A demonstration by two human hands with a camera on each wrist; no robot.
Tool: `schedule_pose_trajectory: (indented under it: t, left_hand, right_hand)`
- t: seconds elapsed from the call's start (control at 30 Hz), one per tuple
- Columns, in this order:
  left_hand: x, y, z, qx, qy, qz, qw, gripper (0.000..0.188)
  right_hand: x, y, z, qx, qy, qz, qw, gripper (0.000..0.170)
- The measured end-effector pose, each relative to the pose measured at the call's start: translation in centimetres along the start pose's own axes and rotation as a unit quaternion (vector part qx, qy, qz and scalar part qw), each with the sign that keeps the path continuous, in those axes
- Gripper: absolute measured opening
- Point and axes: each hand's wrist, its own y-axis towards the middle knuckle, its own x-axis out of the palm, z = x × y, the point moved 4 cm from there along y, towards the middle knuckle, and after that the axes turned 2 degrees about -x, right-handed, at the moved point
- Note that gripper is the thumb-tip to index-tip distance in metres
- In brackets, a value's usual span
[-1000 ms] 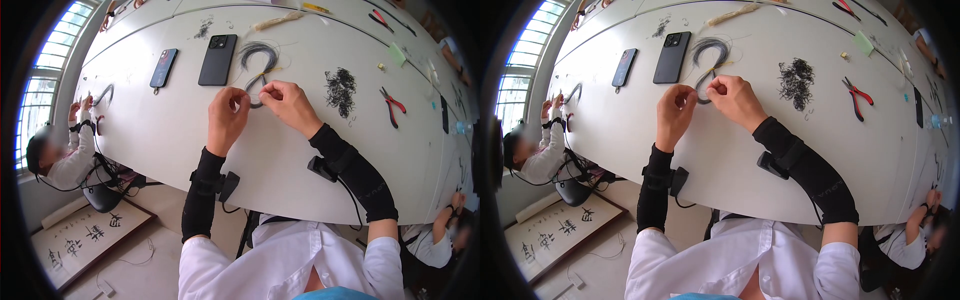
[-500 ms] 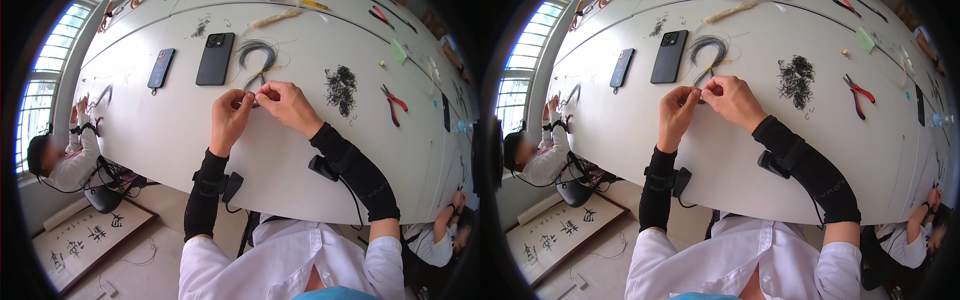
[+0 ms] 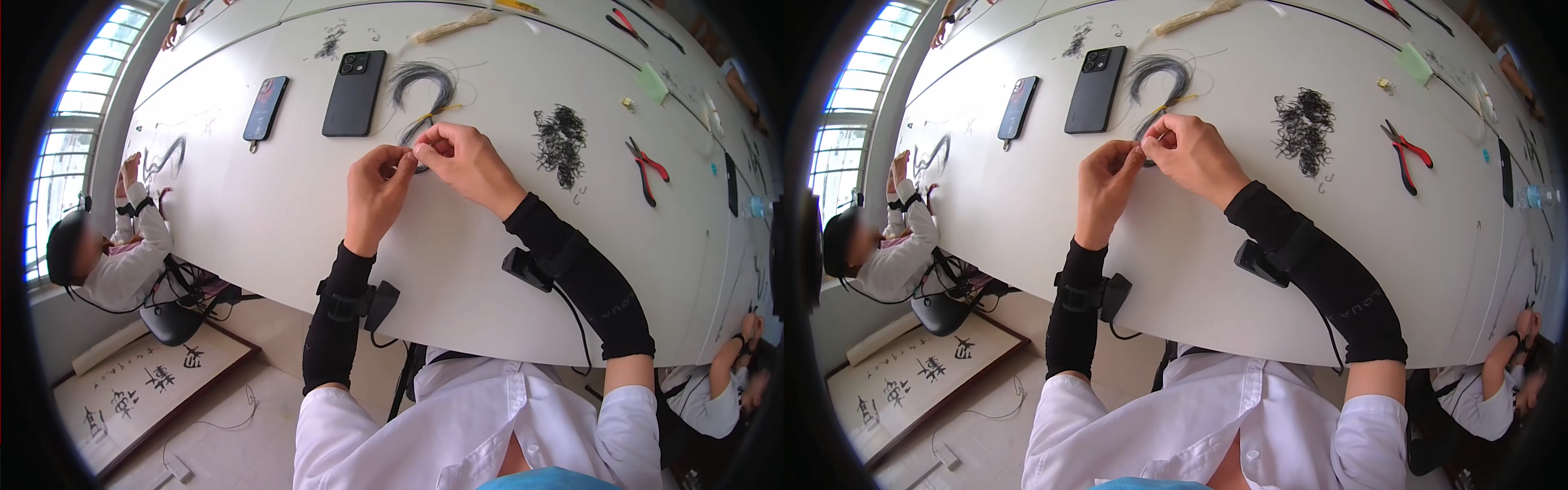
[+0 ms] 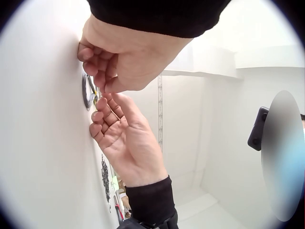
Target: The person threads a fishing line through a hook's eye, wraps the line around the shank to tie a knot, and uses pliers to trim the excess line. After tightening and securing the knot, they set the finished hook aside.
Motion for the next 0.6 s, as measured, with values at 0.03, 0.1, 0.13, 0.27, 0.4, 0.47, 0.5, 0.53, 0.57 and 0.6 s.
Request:
schedule_pose_trajectory:
  t: [0.03, 0.1, 0.13, 0.27, 0.4, 0.47, 0.5, 0.53, 0.57, 0.6]
  left_hand:
    - [0.01, -0.06, 0.05, -0.006, -0.001, 0.0, 1.0, 0.021]
    - [0.01, -0.18, 0.43, -0.016, -0.002, 0.0, 1.0, 0.021]
    - [0.0, -0.16, 0.33, -0.015, 0.001, -0.001, 1.0, 0.021]
    - [-0.09, 0.0, 0.1, -0.008, 0.016, 0.002, 1.0, 0.021]
    - [-0.1, 0.05, 0.26, -0.008, 0.004, 0.01, 1.0, 0.02]
    - [0.04, 0.01, 0.26, -0.006, 0.002, 0.007, 1.0, 0.021]
    - [0.07, -0.02, 0.28, -0.005, 0.001, 0.005, 1.0, 0.021]
    - [0.06, -0.02, 0.26, -0.013, 0.019, -0.009, 1.0, 0.022]
    - [-0.06, -0.03, 0.31, -0.022, 0.037, -0.023, 0.999, 0.023]
    - [-0.09, -0.06, 0.3, -0.03, 0.054, -0.038, 0.997, 0.024]
  right_hand:
    - [0.08, 0.04, 0.01, 0.004, 0.004, -0.005, 1.0, 0.024]
    - [-0.06, 0.07, -0.12, -0.001, -0.017, 0.001, 1.0, 0.024]
    - [-0.13, 0.06, -0.12, -0.002, -0.028, 0.004, 1.0, 0.024]
    - [-0.21, 0.08, 0.05, -0.009, -0.048, 0.003, 0.999, 0.025]
    - [-0.15, 0.26, 0.16, -0.011, -0.056, 0.013, 0.998, 0.027]
    - [0.02, 0.35, 0.09, -0.01, -0.044, 0.015, 0.999, 0.026]
    - [0.09, 0.41, -0.26, -0.004, -0.027, 0.012, 1.0, 0.025]
    - [0.08, 0.47, -0.5, 0.001, -0.009, 0.009, 1.0, 0.025]
    - [0.07, 0.54, -0.66, -0.001, -0.006, 0.003, 1.0, 0.025]
    - [0.06, 0.64, -0.79, -0.003, -0.003, -0.004, 1.0, 0.025]
